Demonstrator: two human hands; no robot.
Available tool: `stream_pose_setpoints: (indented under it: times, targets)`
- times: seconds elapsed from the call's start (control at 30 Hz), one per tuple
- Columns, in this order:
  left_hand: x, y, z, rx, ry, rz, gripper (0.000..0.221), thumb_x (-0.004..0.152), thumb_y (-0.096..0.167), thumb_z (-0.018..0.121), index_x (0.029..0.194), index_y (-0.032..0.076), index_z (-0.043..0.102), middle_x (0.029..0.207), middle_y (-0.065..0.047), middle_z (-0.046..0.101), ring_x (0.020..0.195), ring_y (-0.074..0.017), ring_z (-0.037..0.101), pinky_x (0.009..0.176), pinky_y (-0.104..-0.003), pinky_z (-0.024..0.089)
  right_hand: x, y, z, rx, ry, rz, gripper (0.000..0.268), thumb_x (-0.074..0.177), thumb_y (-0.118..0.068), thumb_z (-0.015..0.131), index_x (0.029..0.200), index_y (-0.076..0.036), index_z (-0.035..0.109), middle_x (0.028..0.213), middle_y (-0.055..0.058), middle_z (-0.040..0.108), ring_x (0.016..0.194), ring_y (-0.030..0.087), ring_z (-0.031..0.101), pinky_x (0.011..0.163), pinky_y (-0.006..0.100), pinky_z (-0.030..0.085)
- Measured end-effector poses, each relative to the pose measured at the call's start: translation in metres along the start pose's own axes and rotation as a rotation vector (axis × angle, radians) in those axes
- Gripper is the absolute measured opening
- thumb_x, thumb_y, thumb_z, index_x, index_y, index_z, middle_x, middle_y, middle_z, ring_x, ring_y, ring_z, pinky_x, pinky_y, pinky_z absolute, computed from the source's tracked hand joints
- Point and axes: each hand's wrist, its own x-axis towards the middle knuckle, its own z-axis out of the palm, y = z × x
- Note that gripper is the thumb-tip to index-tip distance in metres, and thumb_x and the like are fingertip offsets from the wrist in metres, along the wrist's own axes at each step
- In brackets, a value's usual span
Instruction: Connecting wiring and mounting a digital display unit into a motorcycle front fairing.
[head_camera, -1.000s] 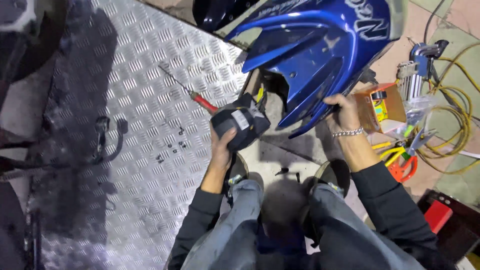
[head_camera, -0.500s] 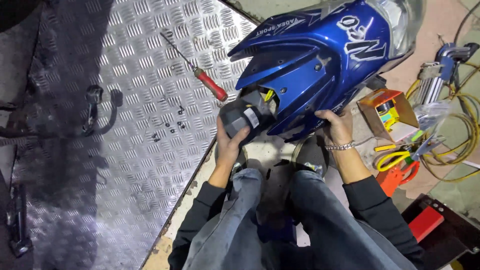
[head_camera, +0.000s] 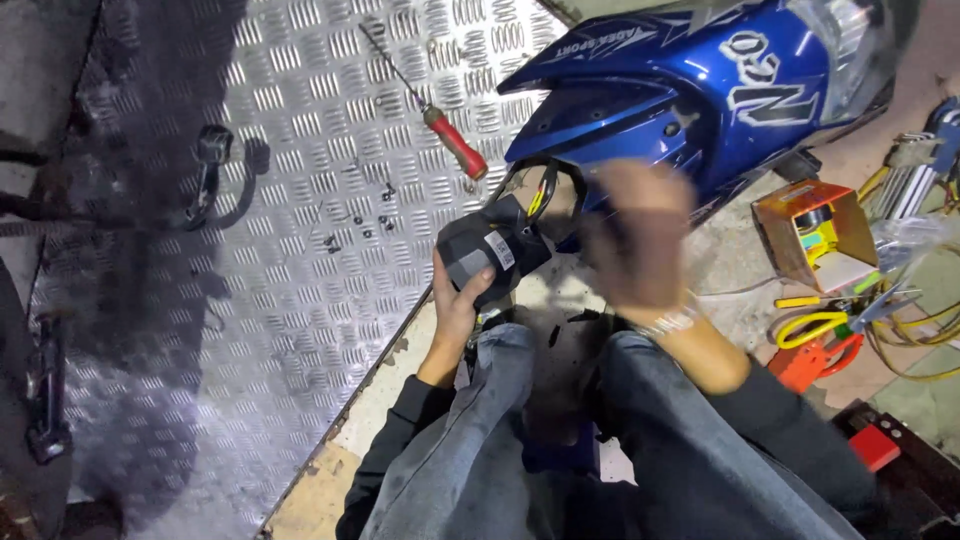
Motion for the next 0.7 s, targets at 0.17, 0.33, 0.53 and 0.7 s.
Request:
stream_pose_setpoints:
  times: [0.17,0.33,0.53,0.7]
  targets:
    - [-0.003,0.014,0.004,0.014,-0.006,0.037,0.064,0.08,0.023,0.088,0.134,0.013,0.055,0.112,-0.003,0.066,0.103,-0.0111,0.057,0.096,-0.038,0.049,0.036,0.035,0.151,-0.185,-0.424,-0.123,0.033,0.1,-0.024,0.054,0.131,-0.028,0.062,0.125,0.013,0.055,0.106,0.036,0.064,0.084,0.047,0.052]
    - [-0.001,0.032,0.001,0.028,-0.036,0.002,0.075,0.075,0.024,0.091,0.139,0.015,0.053,0.106,-0.004,0.066,0.098,-0.0128,0.062,0.096,-0.037,0.05,0.053,0.066,0.239,-0.415,-0.841,0.059,0.043,0.097,-0.031,0.06,0.137,-0.017,0.06,0.131,0.022,0.046,0.103,0.045,0.066,0.077,0.056,0.059]
    - [0.005,0.011,-0.005,0.106,-0.04,-0.103,0.085,0.075,0.029,0.092,0.148,0.017,0.049,0.115,-0.012,0.066,0.106,-0.0187,0.061,0.1,-0.039,0.047,0.061,0.004,0.138,-0.116,-0.573,0.095,0.032,0.101,-0.02,0.052,0.133,-0.021,0.045,0.114,0.018,0.052,0.087,0.046,0.07,0.072,0.055,0.057]
    - [0.031,0.027,0.007,0.309,-0.032,-0.047,0.095,0.072,0.04,0.082,0.149,0.006,0.038,0.135,-0.018,0.059,0.121,-0.0344,0.062,0.105,-0.042,0.047,0.079,-0.047,-0.062,0.121,-0.447,0.009,0.062,0.084,0.013,0.067,0.139,0.002,0.04,0.125,0.027,0.062,0.111,0.038,0.072,0.072,0.036,0.064]
